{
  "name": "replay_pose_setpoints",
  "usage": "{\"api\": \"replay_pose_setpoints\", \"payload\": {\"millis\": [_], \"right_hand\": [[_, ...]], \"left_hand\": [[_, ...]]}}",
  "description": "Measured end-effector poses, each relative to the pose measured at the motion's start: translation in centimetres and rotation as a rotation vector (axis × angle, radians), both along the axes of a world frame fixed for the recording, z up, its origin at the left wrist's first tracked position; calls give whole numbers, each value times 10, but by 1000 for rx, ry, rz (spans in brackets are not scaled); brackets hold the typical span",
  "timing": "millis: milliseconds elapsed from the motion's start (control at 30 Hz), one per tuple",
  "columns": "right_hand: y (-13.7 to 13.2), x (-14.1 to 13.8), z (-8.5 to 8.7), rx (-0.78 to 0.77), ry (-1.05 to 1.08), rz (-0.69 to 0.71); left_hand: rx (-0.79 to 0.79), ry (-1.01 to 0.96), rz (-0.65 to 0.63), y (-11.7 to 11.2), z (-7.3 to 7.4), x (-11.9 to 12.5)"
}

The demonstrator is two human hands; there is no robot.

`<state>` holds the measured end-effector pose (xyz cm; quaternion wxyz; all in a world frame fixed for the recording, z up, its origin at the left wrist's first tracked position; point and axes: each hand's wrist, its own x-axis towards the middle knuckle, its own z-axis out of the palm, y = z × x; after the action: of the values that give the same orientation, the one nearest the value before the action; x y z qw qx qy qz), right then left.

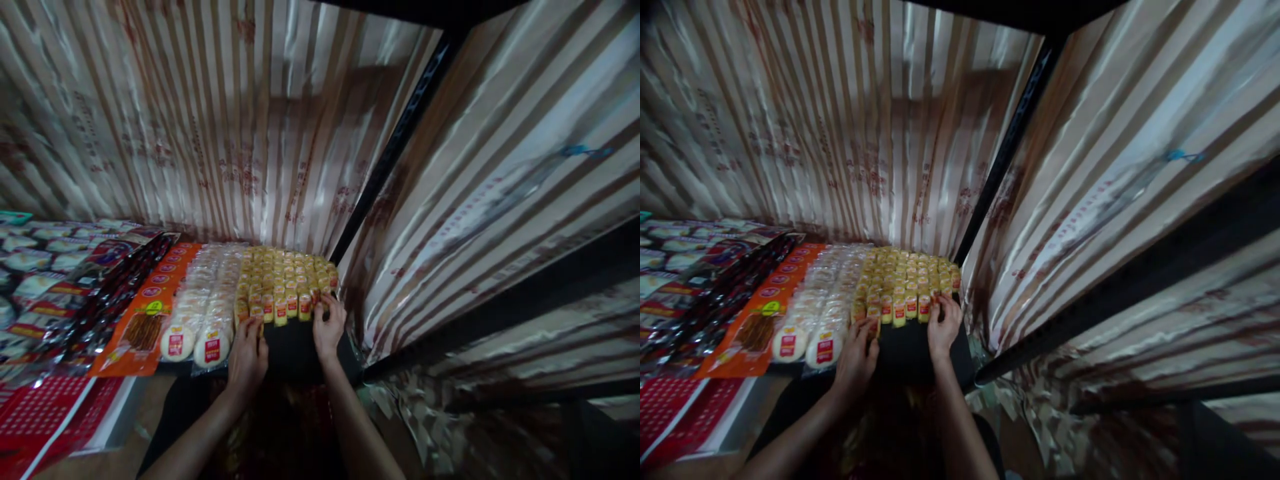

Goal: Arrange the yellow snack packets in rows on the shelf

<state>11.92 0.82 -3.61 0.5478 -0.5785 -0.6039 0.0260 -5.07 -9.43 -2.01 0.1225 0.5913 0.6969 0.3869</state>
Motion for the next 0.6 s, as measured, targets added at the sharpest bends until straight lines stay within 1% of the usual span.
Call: {"api": "replay_pose_setpoints", "payload": {"millis": [33,100,133,167,267,367,500,600], "right_hand": [[-10,-11,6,-39,1,95],[-31,-35,11,-185,-18,313],[-40,-47,10,-269,-42,392],[-48,-57,7,-315,-60,415],[-62,-79,-7,-359,-143,406],[-64,-88,-16,-380,-149,395],[-64,-90,-18,-390,-73,368],[-65,-86,-17,-422,59,410]], "left_hand": [[-21,-16,20,-1,-2,-3],[-66,-44,64,-2,-6,-5],[-86,-54,86,-3,-8,-6],[-103,-61,102,-3,-11,-6],[-135,-79,98,-2,-18,-6],[-121,-130,74,-1,-22,-7],[-53,-197,110,1,-23,-6],[-36,-260,126,2,-19,-4]]}}
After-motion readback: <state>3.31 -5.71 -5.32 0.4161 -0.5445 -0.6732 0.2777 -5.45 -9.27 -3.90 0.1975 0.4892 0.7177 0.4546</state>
